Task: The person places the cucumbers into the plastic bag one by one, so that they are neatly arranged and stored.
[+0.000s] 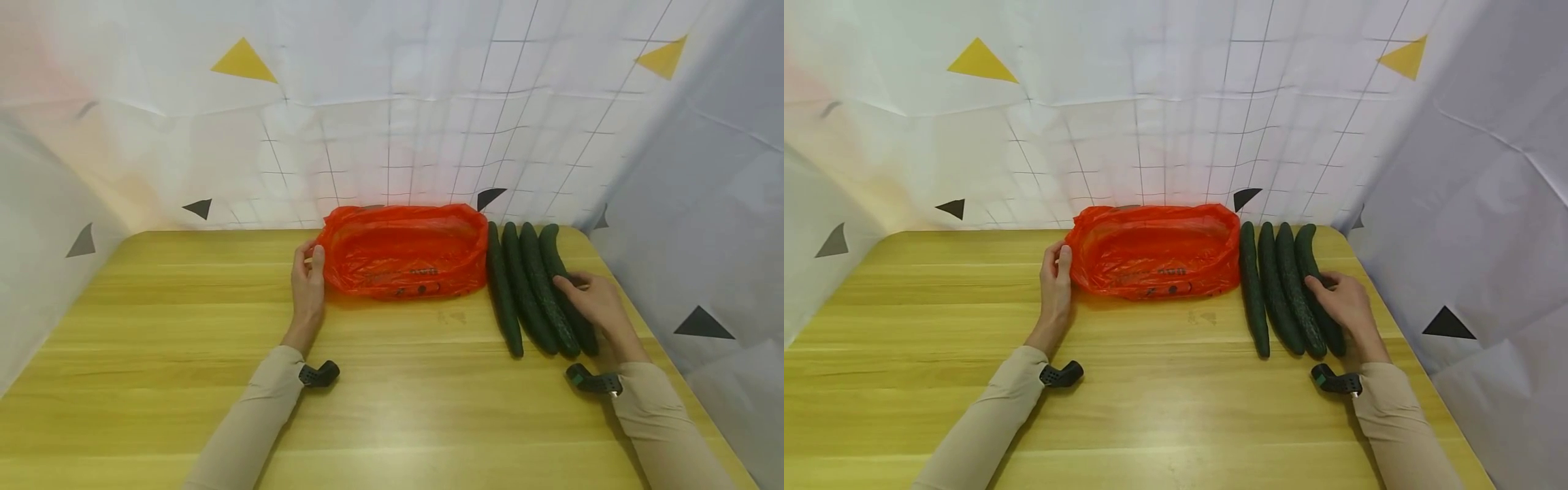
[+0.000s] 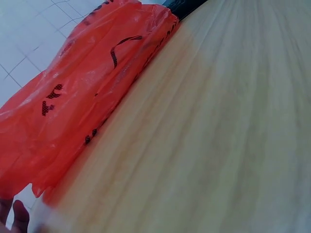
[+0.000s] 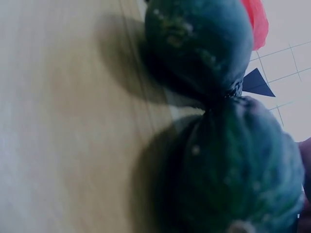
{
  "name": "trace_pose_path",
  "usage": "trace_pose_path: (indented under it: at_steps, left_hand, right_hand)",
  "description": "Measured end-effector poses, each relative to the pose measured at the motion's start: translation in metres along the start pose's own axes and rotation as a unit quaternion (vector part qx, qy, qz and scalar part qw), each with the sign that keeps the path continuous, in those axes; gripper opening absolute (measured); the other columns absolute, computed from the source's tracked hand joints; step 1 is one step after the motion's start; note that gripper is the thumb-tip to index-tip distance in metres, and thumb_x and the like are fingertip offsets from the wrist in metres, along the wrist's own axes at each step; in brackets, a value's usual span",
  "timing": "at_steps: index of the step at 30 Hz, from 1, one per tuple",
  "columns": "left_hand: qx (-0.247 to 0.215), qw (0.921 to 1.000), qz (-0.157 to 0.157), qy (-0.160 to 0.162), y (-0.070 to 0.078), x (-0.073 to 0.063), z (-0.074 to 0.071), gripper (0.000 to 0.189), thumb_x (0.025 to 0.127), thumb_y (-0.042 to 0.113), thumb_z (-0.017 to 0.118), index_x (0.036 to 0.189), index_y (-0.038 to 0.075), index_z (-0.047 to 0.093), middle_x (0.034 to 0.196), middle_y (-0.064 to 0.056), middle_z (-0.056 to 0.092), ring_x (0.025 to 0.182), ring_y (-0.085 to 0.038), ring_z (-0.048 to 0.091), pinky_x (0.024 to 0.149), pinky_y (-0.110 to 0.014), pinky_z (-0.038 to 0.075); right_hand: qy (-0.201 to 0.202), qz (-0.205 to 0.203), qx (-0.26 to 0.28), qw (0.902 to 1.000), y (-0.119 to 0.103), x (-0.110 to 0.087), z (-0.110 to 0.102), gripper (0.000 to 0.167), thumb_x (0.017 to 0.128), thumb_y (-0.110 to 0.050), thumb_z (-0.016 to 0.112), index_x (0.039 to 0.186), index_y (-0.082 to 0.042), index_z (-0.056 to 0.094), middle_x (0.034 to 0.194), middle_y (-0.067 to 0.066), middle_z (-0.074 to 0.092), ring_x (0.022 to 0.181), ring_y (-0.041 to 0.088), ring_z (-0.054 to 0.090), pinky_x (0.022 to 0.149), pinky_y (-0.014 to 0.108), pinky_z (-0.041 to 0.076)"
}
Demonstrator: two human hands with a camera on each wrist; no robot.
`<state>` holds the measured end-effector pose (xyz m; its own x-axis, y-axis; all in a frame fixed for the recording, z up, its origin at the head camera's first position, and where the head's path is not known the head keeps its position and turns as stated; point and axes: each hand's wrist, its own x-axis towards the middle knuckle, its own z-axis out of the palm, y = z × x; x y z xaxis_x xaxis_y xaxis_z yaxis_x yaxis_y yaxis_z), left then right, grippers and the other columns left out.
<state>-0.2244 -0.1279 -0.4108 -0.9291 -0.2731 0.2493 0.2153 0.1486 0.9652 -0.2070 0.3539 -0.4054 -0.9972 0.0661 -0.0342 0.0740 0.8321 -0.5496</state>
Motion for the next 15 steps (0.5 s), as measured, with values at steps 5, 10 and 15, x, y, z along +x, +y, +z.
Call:
trace_pose_path:
  at_steps: [5, 10, 15]
  left_hand:
    - [-0.006, 0.9998, 0.012, 0.016, -0.021, 0.007, 0.001, 0.048, 0.094, 0.052, 0.045, 0.13, 0.02, 0.049, 0.117, -0.003, 0.051, 0.09, -0.018, 0.048, 0.08, -0.026, 0.041]
    - [-0.003, 0.9996, 0.009, 0.027, -0.02, 0.006, 0.001, 0.049, 0.093, 0.056, 0.046, 0.128, 0.022, 0.051, 0.115, 0.0, 0.051, 0.09, -0.016, 0.048, 0.08, -0.026, 0.042]
    - [0.002, 0.9994, 0.004, 0.036, -0.02, 0.007, 0.001, 0.048, 0.092, 0.056, 0.047, 0.127, 0.023, 0.052, 0.114, 0.001, 0.053, 0.089, -0.017, 0.048, 0.078, -0.024, 0.042]
  right_hand:
    - [0.018, -0.001, 0.006, 0.9998, 0.0, -0.001, 0.0, 0.072, 0.095, -0.053, 0.041, 0.134, 0.007, 0.045, 0.129, 0.035, 0.048, 0.111, 0.049, 0.051, 0.083, 0.056, 0.045]
    - [0.029, 0.005, 0.012, 0.9995, 0.0, -0.002, 0.001, 0.069, 0.095, -0.052, 0.041, 0.133, 0.007, 0.047, 0.129, 0.034, 0.049, 0.11, 0.049, 0.052, 0.082, 0.056, 0.046]
    - [0.045, 0.009, 0.021, 0.9987, 0.0, -0.002, 0.001, 0.066, 0.096, -0.048, 0.042, 0.132, 0.007, 0.048, 0.128, 0.034, 0.05, 0.109, 0.048, 0.053, 0.082, 0.055, 0.046]
